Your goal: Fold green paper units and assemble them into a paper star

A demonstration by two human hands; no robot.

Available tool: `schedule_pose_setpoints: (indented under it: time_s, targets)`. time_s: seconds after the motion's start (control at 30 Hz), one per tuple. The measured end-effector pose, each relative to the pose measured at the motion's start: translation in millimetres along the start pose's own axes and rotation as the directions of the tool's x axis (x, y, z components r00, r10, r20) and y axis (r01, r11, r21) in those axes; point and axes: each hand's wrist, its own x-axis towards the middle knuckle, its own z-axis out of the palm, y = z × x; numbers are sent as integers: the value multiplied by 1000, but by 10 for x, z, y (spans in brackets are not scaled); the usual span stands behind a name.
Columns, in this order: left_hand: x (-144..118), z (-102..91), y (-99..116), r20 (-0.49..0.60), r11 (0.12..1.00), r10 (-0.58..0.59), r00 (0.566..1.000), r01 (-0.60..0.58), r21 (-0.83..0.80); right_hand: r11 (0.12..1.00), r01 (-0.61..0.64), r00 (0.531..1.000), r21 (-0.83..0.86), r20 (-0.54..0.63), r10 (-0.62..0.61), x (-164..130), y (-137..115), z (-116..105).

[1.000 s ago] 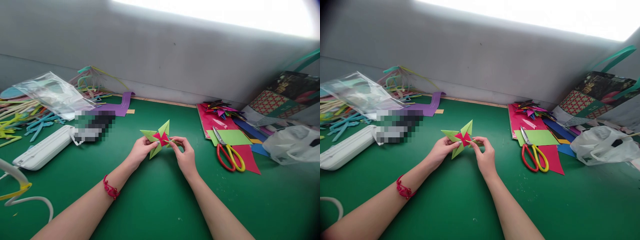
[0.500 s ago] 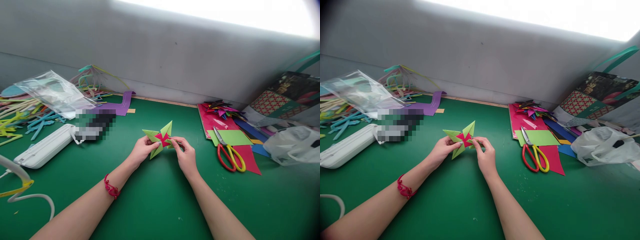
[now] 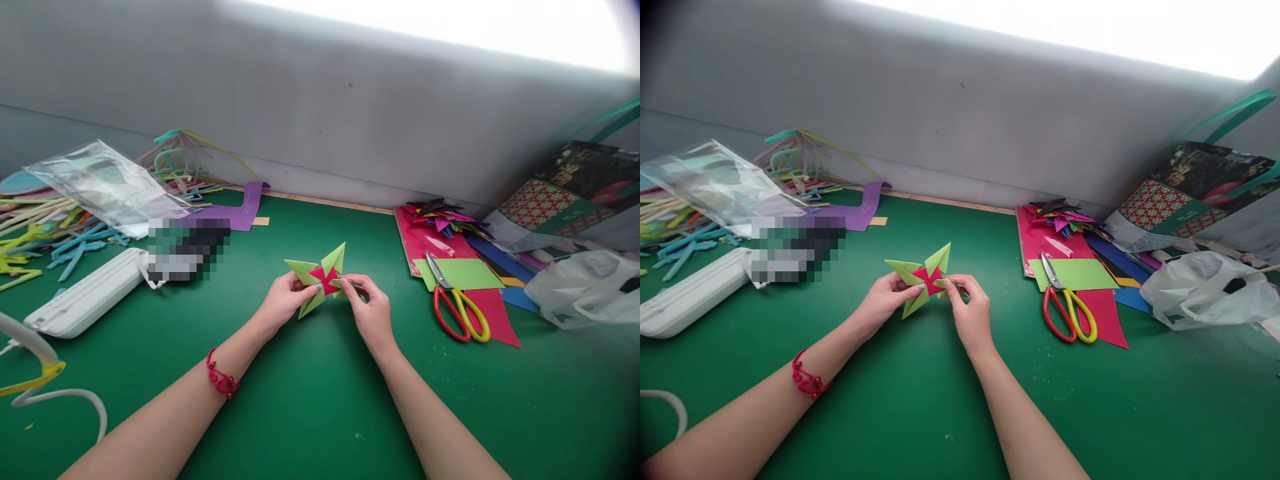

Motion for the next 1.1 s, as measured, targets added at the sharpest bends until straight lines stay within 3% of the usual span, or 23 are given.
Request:
schedule_pose_setpoints:
  time_s: [0.27, 0.57, 0.9, 1.1]
  targets:
    - [8, -16, 27, 13, 999, -34, 999, 34, 2, 1000, -2, 998, 16, 58, 1, 39, 62, -18]
    - [24, -19, -23, 48, 1000, 17, 999, -15, -25, 999, -23, 997, -22, 67, 25, -7, 9, 10]
    - [18, -20, -20, 83, 991, 93, 992, -101, 90, 999, -41, 993, -28, 110, 44, 5, 35, -20]
    - [21, -2, -5, 16, 998, -21, 1000, 22, -50, 993, -91, 993, 79, 85, 84, 25, 36, -14]
